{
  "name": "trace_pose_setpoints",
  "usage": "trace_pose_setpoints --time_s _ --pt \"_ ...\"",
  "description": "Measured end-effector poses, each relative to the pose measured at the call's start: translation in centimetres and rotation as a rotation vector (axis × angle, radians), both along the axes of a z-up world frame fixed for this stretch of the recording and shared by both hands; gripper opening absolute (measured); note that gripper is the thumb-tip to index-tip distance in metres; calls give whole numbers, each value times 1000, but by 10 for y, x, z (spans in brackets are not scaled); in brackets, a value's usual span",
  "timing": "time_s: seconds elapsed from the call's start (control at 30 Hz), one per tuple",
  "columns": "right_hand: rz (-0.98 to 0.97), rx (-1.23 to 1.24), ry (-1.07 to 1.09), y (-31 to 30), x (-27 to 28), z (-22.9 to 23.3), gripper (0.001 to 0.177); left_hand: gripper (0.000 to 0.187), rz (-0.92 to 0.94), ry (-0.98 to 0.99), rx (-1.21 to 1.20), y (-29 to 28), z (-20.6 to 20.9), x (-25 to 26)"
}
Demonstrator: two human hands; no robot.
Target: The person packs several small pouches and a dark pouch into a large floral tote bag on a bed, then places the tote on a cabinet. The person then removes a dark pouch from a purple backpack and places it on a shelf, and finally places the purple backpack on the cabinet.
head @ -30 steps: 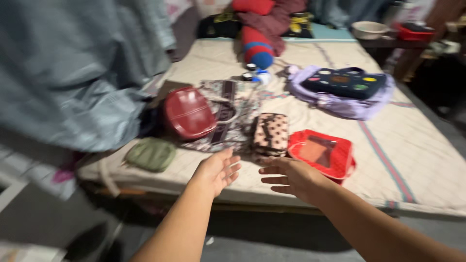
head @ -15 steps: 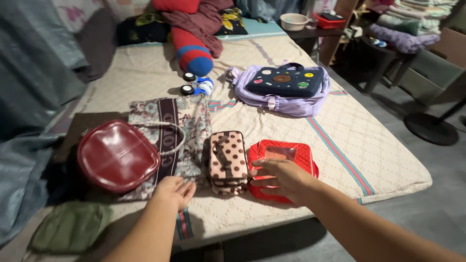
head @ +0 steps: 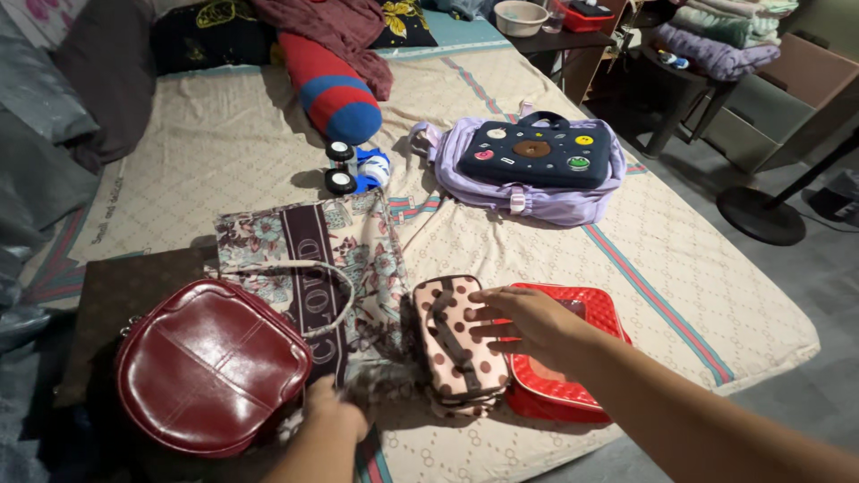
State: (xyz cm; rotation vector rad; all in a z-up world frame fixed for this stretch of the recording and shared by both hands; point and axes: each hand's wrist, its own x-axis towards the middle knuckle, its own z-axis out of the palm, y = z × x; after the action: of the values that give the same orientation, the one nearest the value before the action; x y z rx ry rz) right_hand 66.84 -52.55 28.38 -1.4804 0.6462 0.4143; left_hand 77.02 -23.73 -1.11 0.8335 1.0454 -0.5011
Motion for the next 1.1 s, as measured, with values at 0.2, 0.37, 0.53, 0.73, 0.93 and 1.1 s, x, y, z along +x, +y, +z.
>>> trace_pose_setpoints --time_s 0.2,0.37,0.53,0.73,0.93,1.1 --pt "-7 -13 15 10 19 4 41 12 344 94 -190 -22 31 54" --pt "10 -1 8 14 31 3 39 20 329 -34 -353 -26 84 85" --pt "69 -28 -33 11 39 9 39 22 314 -95 -417 -52 157 85" --pt "131 46 -116 8 54 42 49 20 162 -416 -267 -94 263 87" --pt "161 797 -400 -23 85 53 70 33 -360 -930 64 -171 326 48" --pt "-399 504 -453 -86 114 38 38 60 -686 -746 74 -184 341 -9"
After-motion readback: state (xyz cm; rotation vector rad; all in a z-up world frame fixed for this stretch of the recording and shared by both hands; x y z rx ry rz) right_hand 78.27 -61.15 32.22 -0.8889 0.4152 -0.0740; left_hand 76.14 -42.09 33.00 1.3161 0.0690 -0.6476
